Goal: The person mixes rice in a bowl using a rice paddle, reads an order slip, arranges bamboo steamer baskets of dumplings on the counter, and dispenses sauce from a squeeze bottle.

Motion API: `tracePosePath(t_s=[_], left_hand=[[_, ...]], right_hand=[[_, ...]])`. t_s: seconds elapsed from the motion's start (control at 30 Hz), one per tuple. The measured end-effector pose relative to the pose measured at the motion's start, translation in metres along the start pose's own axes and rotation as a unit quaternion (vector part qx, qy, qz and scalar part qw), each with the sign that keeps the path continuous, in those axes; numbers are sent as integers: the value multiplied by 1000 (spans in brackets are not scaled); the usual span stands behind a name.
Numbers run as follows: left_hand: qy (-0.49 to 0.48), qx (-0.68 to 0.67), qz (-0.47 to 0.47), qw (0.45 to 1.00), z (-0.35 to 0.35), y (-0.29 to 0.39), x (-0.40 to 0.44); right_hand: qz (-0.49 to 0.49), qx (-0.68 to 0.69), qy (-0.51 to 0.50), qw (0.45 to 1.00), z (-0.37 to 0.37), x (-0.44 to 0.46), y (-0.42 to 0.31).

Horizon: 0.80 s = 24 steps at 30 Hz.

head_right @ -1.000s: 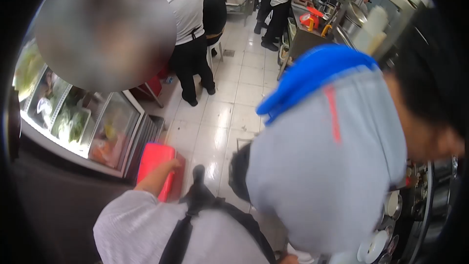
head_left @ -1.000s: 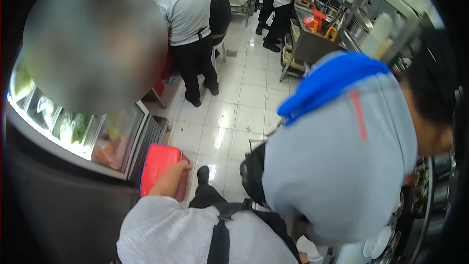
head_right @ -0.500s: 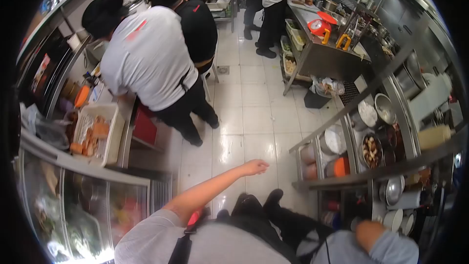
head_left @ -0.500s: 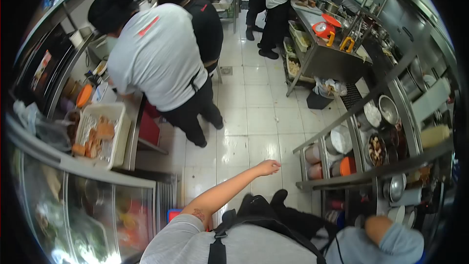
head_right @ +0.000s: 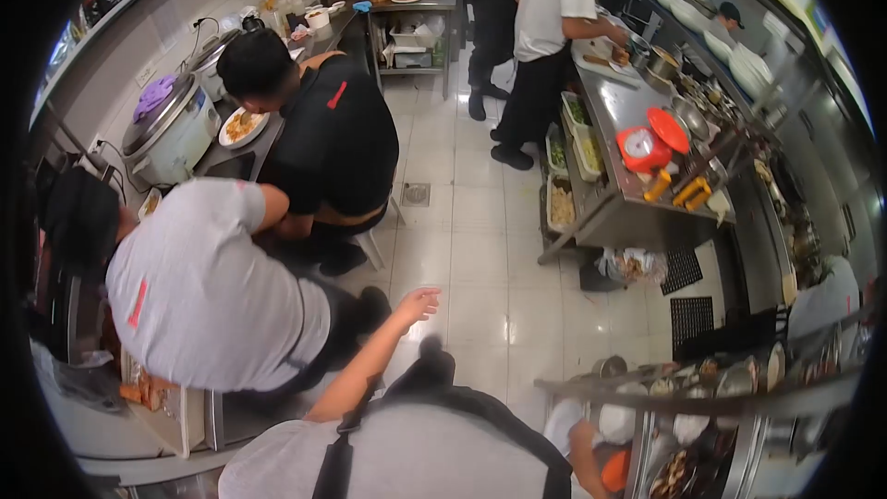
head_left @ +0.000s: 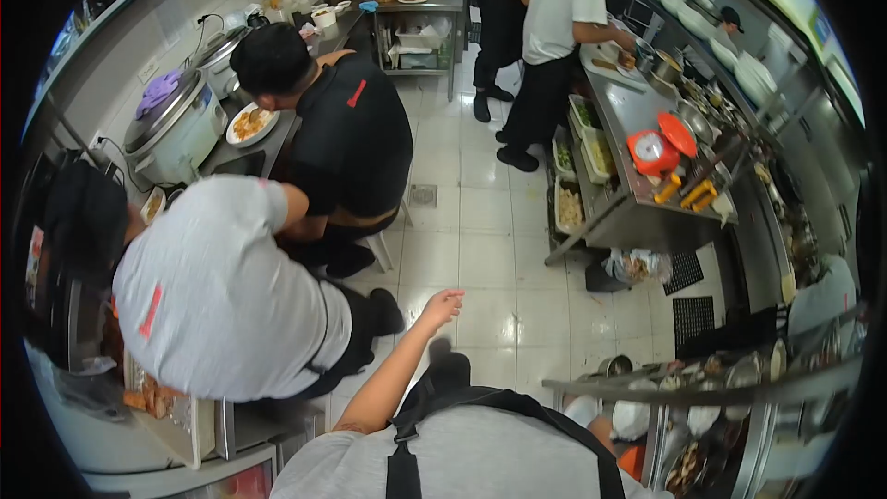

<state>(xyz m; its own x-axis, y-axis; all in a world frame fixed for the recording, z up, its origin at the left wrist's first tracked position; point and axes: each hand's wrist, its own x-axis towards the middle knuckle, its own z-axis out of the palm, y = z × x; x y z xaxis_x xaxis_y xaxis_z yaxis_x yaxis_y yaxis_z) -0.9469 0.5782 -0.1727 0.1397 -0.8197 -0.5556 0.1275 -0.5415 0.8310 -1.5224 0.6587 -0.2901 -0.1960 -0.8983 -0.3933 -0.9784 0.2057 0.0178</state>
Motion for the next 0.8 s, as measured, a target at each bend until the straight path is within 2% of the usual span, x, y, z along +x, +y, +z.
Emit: tracePosePath(t_s=[0.03,0.07,0.1,0.13,0.17,0.23,0.33,0.43,0.5,0.53,0.57,0.63,0.67,0.7,0.73,0.77,0.8], left_hand=[[16,-35,5,999,-4,22,25],[3,-36,32,999,-7,46,61],[-11,-36,53,998,-10,65,96],[-23,-32,63,997,-18,71,118],[-38,5,78,996,-25,90,148],[-76,62,103,990,-24,121,202],[-96,80,93,988,-36,178,259],[-54,155,164,973,-70,189,345],[-12,135,184,974,-105,198,380],[19,156,176,972,-121,200,388],[47,181,175,967,-139,207,393],[70,67,97,991,-161,211,390],[64,32,22,997,-177,202,393],[91,-28,-6,995,-175,202,384],[105,14,-20,994,-176,195,379],[29,69,-42,996,-199,171,387],[22,81,-75,994,-201,158,389]], right_hand=[[-48,-33,68,996,-15,47,-18],[-4,-60,36,998,-59,91,-57],[-84,-44,102,990,-70,143,-74],[-34,95,41,994,-92,161,-105],[16,237,-5,971,-133,201,-150],[-6,279,5,960,-186,241,-226],[7,450,5,893,-218,296,-314],[-84,422,25,902,-235,369,-370],[-168,305,1,937,-249,419,-392],[-169,291,-23,941,-266,426,-412],[-250,280,17,927,-272,437,-425],[-245,147,41,958,-268,457,-441],[-227,77,43,970,-262,456,-438],[-162,80,-39,983,-277,441,-442],[-95,92,-120,984,-297,419,-448],[-83,86,-118,986,-296,401,-441],[-69,81,-116,988,-290,380,-431]])
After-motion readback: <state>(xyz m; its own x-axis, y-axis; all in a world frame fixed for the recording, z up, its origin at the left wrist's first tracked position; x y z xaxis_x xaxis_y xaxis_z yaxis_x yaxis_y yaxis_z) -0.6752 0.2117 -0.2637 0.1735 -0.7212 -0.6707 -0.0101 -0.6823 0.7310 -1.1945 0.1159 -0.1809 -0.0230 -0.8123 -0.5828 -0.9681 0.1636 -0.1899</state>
